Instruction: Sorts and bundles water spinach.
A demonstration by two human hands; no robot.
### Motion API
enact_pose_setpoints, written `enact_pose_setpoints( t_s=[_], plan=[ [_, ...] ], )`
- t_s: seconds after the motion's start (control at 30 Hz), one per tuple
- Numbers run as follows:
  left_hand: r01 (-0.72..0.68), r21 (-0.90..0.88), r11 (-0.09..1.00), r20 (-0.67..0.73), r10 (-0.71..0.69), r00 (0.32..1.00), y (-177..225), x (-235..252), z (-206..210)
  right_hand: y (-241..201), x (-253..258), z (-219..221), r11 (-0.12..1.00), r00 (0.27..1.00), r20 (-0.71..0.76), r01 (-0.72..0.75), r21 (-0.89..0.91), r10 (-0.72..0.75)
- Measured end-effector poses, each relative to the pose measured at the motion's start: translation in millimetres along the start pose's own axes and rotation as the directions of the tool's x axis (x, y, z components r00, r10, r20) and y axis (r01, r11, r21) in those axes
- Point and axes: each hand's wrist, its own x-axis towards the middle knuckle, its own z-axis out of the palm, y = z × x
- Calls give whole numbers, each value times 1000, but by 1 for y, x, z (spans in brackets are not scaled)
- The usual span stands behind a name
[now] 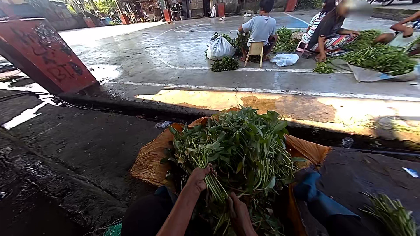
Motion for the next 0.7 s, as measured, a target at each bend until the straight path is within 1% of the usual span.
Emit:
enact_pose_setpoints(
  t_s=[0.07,0.13,0.23,0.27,0.33,0.43,0.47,0.53,0.57,0.6,0.63,0.67,0.7],
  plan=[
    [26,-67,997,-9,-26,1000,5,-2,-1,4,-11,1,996,996,-49,69,-56,-72],
    [77,-115,990,24,-75,997,7,-7,0,11,-17,-2,982,989,-66,120,-145,-131],
    [148,-120,982,67,-141,988,8,-11,0,23,-23,-6,915,957,-88,233,-330,-275],
    [162,-121,979,80,-153,985,7,-12,0,27,-24,-6,897,944,-91,268,-351,-317],
    [193,-159,968,97,-179,979,4,-12,2,31,-28,-4,911,945,-68,288,-296,-321],
    [202,-233,951,48,-197,979,-1,-13,5,37,-36,4,913,944,-28,311,-263,-329],
    [189,-238,953,16,-191,982,-3,-12,5,39,-39,7,899,934,-42,329,-290,-356],
    [135,-206,969,-13,-141,990,-6,-7,4,41,-42,6,877,909,-134,328,-350,-394],
    [86,-191,978,-29,-93,995,-5,-5,3,41,-42,4,883,905,-186,299,-363,-383],
    [32,-189,981,-40,-41,998,-1,-4,1,41,-42,0,899,916,-217,245,-362,-337],
    [-21,-195,981,-59,10,998,5,-3,-1,40,-43,-8,918,954,-185,158,-364,-238],
    [-64,-196,978,-73,51,996,13,-2,-4,38,-42,-20,925,997,-59,29,-378,-55],
    [-94,-191,977,-77,80,994,21,-1,-7,35,-35,-37,899,973,134,-113,-424,186]
  ],
)
